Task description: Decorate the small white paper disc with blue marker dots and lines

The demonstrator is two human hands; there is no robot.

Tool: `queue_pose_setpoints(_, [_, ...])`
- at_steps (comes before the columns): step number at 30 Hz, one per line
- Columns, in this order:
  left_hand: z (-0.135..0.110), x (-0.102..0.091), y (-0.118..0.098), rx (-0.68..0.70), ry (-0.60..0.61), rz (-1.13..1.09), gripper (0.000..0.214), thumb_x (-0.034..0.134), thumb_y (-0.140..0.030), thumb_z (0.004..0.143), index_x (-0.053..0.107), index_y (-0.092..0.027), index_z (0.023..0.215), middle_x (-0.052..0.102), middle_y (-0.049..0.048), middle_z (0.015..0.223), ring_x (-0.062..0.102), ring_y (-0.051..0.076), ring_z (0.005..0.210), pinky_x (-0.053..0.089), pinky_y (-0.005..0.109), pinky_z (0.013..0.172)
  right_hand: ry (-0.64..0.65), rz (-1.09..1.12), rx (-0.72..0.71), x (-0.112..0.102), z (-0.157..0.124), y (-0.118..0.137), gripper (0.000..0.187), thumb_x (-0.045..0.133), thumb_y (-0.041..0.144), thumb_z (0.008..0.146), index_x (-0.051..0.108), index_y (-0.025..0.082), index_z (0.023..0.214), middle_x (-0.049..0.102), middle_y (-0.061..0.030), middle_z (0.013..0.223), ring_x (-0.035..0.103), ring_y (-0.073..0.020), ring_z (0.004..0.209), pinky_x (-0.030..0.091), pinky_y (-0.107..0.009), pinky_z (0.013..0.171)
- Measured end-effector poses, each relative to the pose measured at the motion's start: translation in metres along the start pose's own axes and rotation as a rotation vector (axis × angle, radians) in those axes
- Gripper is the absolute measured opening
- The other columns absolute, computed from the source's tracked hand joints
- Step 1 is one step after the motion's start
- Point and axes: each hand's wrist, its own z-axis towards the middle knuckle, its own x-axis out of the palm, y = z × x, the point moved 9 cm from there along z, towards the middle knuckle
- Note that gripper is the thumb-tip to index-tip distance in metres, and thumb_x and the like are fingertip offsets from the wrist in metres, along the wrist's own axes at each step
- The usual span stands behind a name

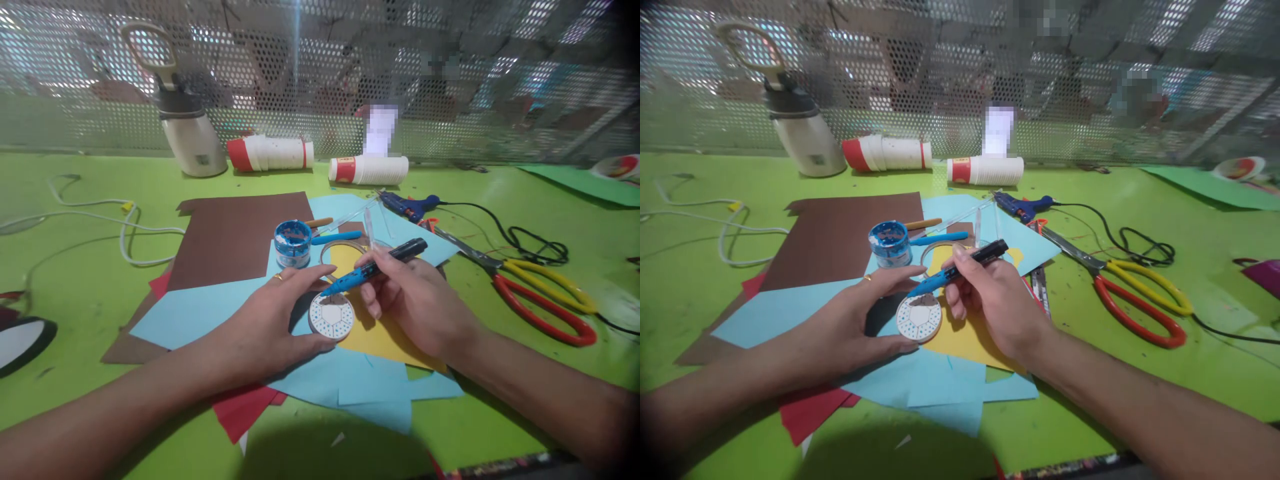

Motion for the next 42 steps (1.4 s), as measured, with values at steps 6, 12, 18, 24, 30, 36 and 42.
queue_pose_setpoints(6, [-0.001, 0.0, 0.0, -0.007, -0.003, -0.024, 0.079, 0.077, -0.033, 0.072, 0.04, -0.025, 0.142, 0.061, 0.008, 0.129, 0.057, 0.027, 0.119, 0.045, 0.044, 0.102, -0.046, -0.07, -0.099, -0.005, -0.002, 0.007, 0.027, 0.063, 0.046, 0.088, 0.06, 0.02, 0.083, 0.06, 0.0036, 0.057, 0.052, -0.009, 0.05, 0.042, -0.021, 0.049])
queue_pose_setpoints(12, [0.0, 0.0, -0.001, -0.001, 0.007, -0.025, 0.079, 0.076, -0.032, 0.073, 0.038, -0.027, 0.143, 0.061, 0.0071, 0.13, 0.057, 0.026, 0.12, 0.043, 0.044, 0.104, -0.083, -0.341, -0.227, 0.0, -0.017, 0.025, 0.017, 0.065, 0.034, 0.088, 0.055, 0.021, 0.081, 0.052, 0.0073, 0.051, 0.048, -0.0083, 0.046, 0.039, -0.022, 0.047])
queue_pose_setpoints(18, [-0.001, 0.001, 0.001, 0.009, -0.002, -0.01, 0.078, 0.075, -0.032, 0.075, 0.037, -0.031, 0.143, 0.061, 0.006, 0.127, 0.057, 0.025, 0.119, 0.044, 0.044, 0.103, -0.042, -0.406, -0.272, 0.01, -0.017, 0.024, 0.011, 0.065, 0.031, 0.086, 0.059, 0.022, 0.083, 0.054, 0.0056, 0.054, 0.05, -0.0106, 0.046, 0.04, -0.026, 0.045])
queue_pose_setpoints(24, [-0.002, 0.001, 0.001, 0.009, -0.005, -0.025, 0.078, 0.075, -0.031, 0.074, 0.038, -0.029, 0.143, 0.06, 0.0068, 0.126, 0.057, 0.025, 0.119, 0.045, 0.043, 0.103, -0.066, -0.413, -0.258, 0.008, -0.015, 0.022, 0.014, 0.064, 0.032, 0.087, 0.059, 0.021, 0.079, 0.052, 0.006, 0.051, 0.048, -0.01, 0.045, 0.04, -0.025, 0.045])
queue_pose_setpoints(30, [-0.001, 0.001, 0.0, 0.011, -0.012, -0.011, 0.077, 0.075, -0.032, 0.074, 0.039, -0.028, 0.142, 0.059, 0.0075, 0.126, 0.056, 0.026, 0.117, 0.044, 0.044, 0.102, -0.053, -0.431, -0.272, 0.009, -0.014, 0.019, 0.01, 0.067, 0.029, 0.085, 0.061, 0.022, 0.08, 0.054, 0.0062, 0.052, 0.048, -0.0098, 0.045, 0.038, -0.025, 0.043])
queue_pose_setpoints(36, [0.0, 0.001, 0.001, -0.001, -0.01, 0.01, 0.077, 0.075, -0.035, 0.074, 0.039, -0.03, 0.142, 0.058, 0.0081, 0.126, 0.055, 0.028, 0.117, 0.045, 0.046, 0.101, -0.059, -0.481, -0.293, 0.009, -0.013, 0.02, 0.01, 0.066, 0.029, 0.086, 0.062, 0.023, 0.08, 0.054, 0.0059, 0.052, 0.049, -0.0105, 0.045, 0.039, -0.026, 0.045])
queue_pose_setpoints(42, [0.0, 0.001, 0.0, 0.01, -0.008, 0.023, 0.076, 0.074, -0.035, 0.075, 0.04, -0.029, 0.142, 0.058, 0.0084, 0.127, 0.055, 0.028, 0.116, 0.044, 0.045, 0.102, -0.055, -0.48, -0.289, 0.01, -0.014, 0.019, 0.009, 0.065, 0.028, 0.086, 0.062, 0.023, 0.08, 0.054, 0.0061, 0.052, 0.049, -0.0104, 0.045, 0.039, -0.026, 0.045])
